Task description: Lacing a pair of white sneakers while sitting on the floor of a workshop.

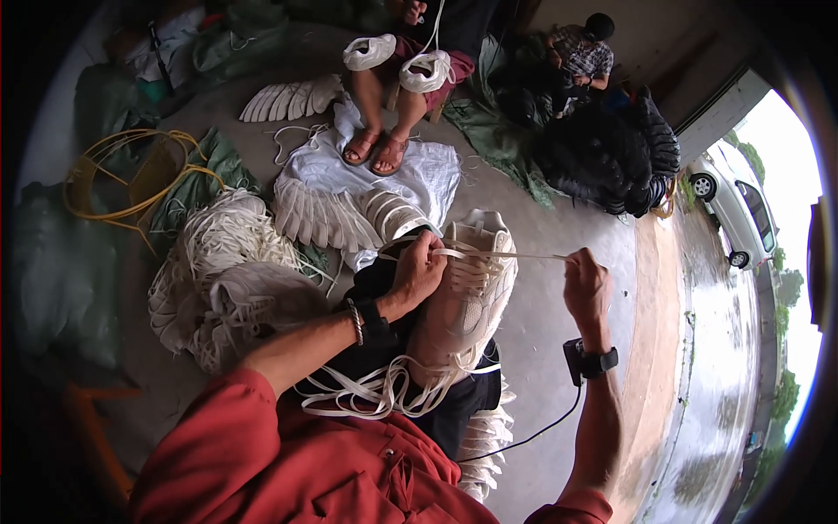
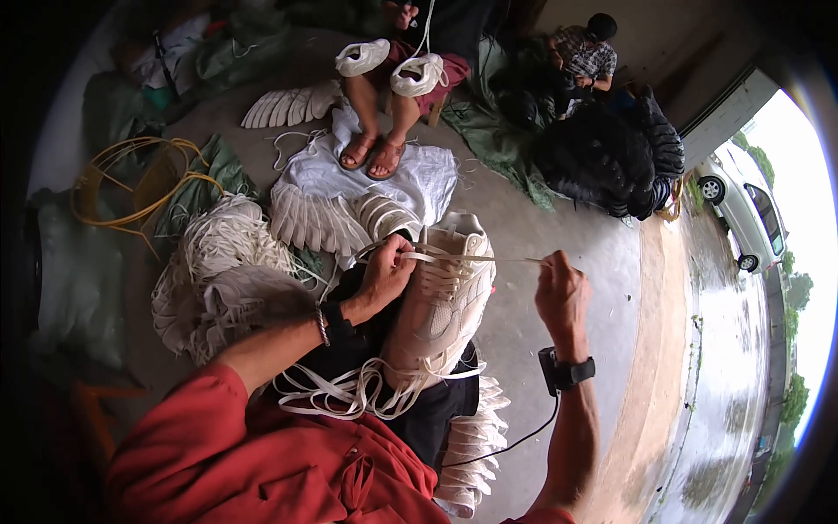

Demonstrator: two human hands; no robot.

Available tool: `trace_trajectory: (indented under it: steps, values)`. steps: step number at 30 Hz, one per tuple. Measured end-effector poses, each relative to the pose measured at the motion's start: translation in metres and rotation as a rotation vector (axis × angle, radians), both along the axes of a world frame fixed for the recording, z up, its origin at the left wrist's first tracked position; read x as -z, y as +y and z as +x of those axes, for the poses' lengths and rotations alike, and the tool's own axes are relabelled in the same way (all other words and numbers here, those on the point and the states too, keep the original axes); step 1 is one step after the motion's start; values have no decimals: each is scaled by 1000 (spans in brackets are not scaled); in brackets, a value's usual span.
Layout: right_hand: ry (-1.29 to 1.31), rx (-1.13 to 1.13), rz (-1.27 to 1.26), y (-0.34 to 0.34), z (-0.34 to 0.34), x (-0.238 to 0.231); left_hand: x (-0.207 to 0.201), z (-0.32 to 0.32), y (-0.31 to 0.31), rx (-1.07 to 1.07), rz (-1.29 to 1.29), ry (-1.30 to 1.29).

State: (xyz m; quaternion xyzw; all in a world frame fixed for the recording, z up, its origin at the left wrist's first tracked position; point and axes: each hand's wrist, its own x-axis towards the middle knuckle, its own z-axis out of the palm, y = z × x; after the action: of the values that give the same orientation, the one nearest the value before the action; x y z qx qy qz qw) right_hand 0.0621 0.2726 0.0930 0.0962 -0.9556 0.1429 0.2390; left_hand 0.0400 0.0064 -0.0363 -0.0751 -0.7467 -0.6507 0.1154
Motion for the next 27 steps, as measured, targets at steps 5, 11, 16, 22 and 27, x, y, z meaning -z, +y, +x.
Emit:
trace_trajectory:
  steps: [5,11,16,22,27]
  values:
    - [90,114,-88,56,6,2,-3,-3,-1,77,36,-113]
    - [40,319,-130,80,-1,25,-19,-6,-7,72,-45,9]
    - [-275,-154,-571,-8,10,60,-36,-18,-6,155,-284,114]
    - [-363,-280,-306,-65,10,51,-32,-39,-9,277,-365,118]
    - [-489,-209,-952,-74,-9,71,-9,-52,-14,295,-196,97]
